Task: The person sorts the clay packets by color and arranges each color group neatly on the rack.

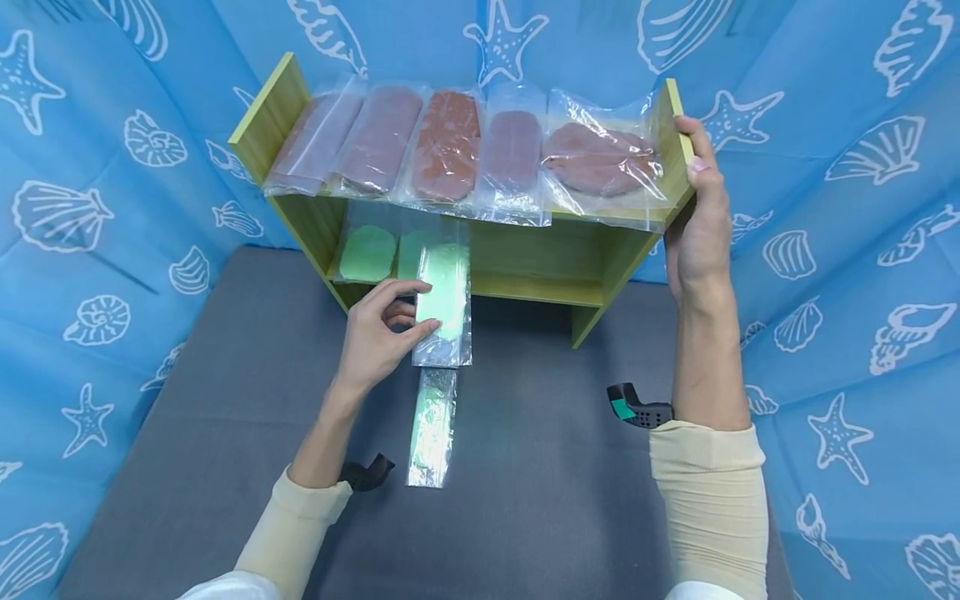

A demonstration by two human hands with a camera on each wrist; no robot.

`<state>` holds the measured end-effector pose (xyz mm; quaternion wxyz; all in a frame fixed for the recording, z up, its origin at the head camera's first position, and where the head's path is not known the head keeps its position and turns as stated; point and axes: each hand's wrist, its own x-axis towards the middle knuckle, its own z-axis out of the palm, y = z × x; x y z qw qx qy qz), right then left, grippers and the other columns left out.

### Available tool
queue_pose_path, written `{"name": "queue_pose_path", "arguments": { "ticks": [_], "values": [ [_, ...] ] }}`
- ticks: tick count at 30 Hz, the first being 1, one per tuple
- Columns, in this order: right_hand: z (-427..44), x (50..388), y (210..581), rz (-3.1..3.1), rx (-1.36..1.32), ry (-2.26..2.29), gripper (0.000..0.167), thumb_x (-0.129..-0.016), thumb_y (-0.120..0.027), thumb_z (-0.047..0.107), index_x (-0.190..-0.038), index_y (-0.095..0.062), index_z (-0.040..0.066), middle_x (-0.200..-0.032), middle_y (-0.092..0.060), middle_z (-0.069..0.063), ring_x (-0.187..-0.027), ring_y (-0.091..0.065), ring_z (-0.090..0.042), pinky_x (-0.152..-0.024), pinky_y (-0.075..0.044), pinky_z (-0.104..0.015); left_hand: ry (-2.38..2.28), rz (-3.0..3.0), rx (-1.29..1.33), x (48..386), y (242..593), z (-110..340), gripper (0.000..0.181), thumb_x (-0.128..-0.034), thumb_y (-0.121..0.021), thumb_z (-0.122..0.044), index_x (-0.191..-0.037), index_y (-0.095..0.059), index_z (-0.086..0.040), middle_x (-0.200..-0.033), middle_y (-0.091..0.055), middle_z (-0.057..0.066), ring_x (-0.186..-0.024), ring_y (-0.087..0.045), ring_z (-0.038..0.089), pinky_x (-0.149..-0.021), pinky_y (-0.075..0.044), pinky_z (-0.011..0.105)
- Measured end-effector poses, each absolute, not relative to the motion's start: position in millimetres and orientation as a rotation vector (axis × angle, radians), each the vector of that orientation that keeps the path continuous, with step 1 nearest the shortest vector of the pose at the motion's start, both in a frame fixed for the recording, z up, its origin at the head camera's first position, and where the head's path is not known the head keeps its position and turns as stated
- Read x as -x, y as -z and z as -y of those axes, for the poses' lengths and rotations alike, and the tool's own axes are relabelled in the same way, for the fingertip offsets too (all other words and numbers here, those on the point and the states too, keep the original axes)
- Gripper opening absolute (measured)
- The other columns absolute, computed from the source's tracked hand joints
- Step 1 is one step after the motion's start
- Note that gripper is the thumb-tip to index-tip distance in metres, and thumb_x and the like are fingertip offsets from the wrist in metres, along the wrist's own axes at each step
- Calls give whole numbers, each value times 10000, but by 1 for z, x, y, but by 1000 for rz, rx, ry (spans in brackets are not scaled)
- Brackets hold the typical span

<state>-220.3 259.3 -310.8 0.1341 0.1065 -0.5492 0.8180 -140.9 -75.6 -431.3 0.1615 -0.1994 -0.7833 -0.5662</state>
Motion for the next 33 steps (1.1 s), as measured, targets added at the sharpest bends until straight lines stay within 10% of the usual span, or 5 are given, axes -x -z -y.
{"name": "queue_pose_path", "arguments": {
  "ticks": [19, 33],
  "values": [
    [-260, 222, 313, 1588, -313, -2358, 509, -864, -415, 232, -1339, -581, 153, -1276, -477, -177, -909, -542, -244, -649, -447, -289, 1612, 2414, 619, 178, 427, 71, 381, -905, -686, -24, -1284, -638, -38, -1212, -623, 125, -877, -702, 165, -760, -554, 241],
    [-259, 222, 313, 1596, -310, -2352, 514, -861, -409, 234, -1340, -581, 160, -1290, -476, -172, -931, -540, -250, -665, -441, -295, 1418, 2646, 564, 206, 425, 65, 372, -893, -740, -118, -1257, -672, -79, -920, -722, 44, -726, -688, 79, -691, -549, 276]
  ]
}}
